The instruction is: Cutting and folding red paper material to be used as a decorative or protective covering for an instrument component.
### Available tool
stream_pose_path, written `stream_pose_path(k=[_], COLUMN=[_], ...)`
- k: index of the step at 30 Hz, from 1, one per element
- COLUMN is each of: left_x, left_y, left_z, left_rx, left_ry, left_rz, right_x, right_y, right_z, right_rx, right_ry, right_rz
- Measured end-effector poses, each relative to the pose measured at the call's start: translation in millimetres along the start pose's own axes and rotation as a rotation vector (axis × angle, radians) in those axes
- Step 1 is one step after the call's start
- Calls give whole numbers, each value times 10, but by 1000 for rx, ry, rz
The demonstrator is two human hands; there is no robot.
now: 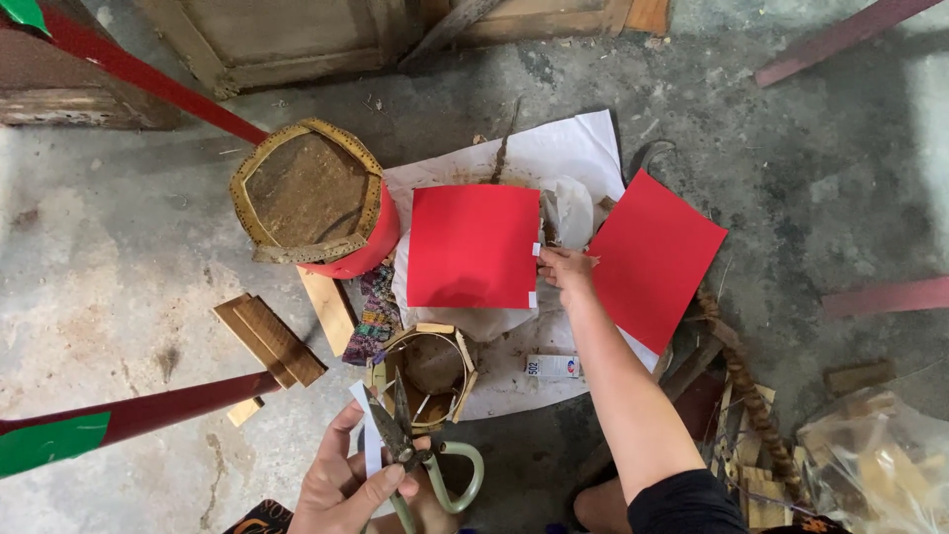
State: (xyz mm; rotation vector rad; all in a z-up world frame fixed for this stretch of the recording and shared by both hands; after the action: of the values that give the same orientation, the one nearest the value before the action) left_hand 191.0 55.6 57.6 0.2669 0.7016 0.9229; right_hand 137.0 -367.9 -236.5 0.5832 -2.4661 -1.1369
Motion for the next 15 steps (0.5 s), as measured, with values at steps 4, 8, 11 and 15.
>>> stream_pose_path(k=[4,8,11,15], left_x=[92,50,25,-15], left_y=[-2,-20,31,40], left_z=[-88,-110,-50,-25], left_rx=[78,-65,172,177], left_ry=[-82,-11,-104,-90], left_rz=[89,-46,175,160], right_x=[-17,-31,-73,-134], right_y=[35,-6,0,51], right_z=[-22,5,8,-26], right_rx=[-36,-68,-63,-50], right_ry=[-23,-31,-95,-174], right_rz=[5,9,0,-3])
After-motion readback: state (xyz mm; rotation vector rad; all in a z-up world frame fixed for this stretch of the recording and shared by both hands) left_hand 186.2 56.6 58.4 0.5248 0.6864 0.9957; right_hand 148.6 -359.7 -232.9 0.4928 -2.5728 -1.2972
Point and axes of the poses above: each hand's wrist, its own y-axis away from the middle knuckle, its own x-axis out of the back of the hand, z = x × y, the point moved 5 cm from there along -y, towards the middle knuckle, and after that the axes turned 6 degrees about -x, right-handed, at the moved point
